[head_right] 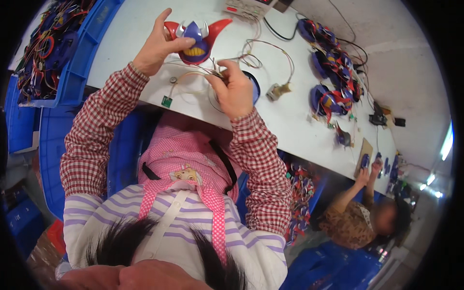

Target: Assembling small electronic toy fans at a production workbench.

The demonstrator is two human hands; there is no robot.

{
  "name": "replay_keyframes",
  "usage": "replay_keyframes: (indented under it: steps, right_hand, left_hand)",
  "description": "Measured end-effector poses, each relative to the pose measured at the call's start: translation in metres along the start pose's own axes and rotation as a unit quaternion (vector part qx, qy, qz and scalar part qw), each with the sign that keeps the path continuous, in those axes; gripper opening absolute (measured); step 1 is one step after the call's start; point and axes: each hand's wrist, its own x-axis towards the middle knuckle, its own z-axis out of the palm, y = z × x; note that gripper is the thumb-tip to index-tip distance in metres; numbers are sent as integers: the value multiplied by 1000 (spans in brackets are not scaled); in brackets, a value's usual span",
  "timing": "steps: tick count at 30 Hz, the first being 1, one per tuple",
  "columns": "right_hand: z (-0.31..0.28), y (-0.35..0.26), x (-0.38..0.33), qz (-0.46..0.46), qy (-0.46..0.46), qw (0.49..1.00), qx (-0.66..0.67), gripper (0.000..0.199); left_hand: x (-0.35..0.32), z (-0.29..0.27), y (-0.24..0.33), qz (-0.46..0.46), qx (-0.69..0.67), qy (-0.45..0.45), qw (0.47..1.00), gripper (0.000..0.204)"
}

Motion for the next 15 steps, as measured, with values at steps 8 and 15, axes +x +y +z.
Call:
replay_keyframes:
  steps: [8,15]
  right_hand:
    - [-44,82,-30,-50,74,978,-190,28]
    - [-40,123,-29,43,148,985,76,40]
  left_hand:
    - [-38,74,-26,-47,-39,-97,993,116]
    - [-48,101,-69,-2,16,-34,999,48]
